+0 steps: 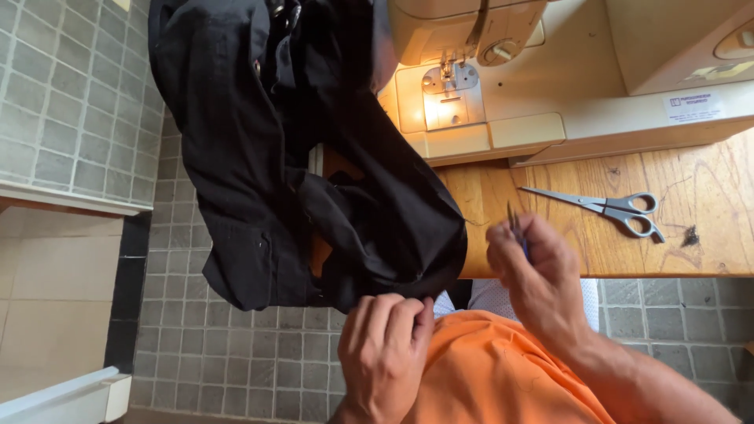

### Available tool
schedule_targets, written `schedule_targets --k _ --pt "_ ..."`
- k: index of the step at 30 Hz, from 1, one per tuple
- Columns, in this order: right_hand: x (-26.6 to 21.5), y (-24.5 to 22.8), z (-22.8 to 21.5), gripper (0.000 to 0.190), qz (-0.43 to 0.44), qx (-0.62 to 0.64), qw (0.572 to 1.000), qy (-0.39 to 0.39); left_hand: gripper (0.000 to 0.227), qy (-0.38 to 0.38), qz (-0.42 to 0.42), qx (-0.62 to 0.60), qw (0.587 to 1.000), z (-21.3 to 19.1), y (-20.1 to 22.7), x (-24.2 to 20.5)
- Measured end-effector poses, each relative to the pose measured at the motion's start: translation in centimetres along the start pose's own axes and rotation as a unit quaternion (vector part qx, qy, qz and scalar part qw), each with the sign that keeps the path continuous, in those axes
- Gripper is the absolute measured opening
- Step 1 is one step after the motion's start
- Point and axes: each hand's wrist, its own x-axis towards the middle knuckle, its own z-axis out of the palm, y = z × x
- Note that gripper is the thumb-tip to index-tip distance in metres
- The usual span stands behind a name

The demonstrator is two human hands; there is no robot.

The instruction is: Trimming loose threads from a black garment using small scissors near a sewing machine.

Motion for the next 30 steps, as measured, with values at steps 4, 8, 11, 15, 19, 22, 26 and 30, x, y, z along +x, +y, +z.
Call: schedule_targets --k 4,8,11,15,19,22,26,30 --pt "-3.3 0.7 0.7 0.028 0.033 -0.05 0.998 0.021 0.025 -0.074 0.064 -0.158 0.983 -1.9 -1.6 3.0" --pt "-5.0 1.0 2.2 0.04 0.101 -0.074 0.992 -0.013 0.027 0.031 0.139 -0.059 0.988 -4.4 -6.8 12.2" --pt "-4.4 0.6 3.5 0.045 0.173 -0.137 0.974 -0.062 0.043 0.003 0.22 -0.023 0.975 -2.4 -12.4 20.7" --pt "-4.8 3.2 3.4 0.015 0.156 -0.147 0.973 -0.082 0.093 -0.204 0.3 0.0 0.932 1.7 -16.1 28.1" --pt "-5.7 4.3 1.2 0.014 0.063 -0.096 0.989 -0.096 0.06 -0.173 0.337 0.014 0.925 2.3 -17.2 29.2" --pt "-5.9 6.1 -1.1 0.019 0.042 0.117 0.983 -0.137 0.006 -0.145 0.348 0.035 0.926 1.2 -18.2 29.1" --pt "-5.4 5.0 -5.9 0.014 0.031 0.041 0.998 -0.04 0.044 -0.121 0.305 -0.138 0.934 -5.9 -17.0 28.2" --pt "-4.6 1.3 -12.2 0.033 -0.029 -0.043 0.998 0.025 0.02 -0.099 0.266 -0.183 0.941 -12.3 -12.9 25.3"
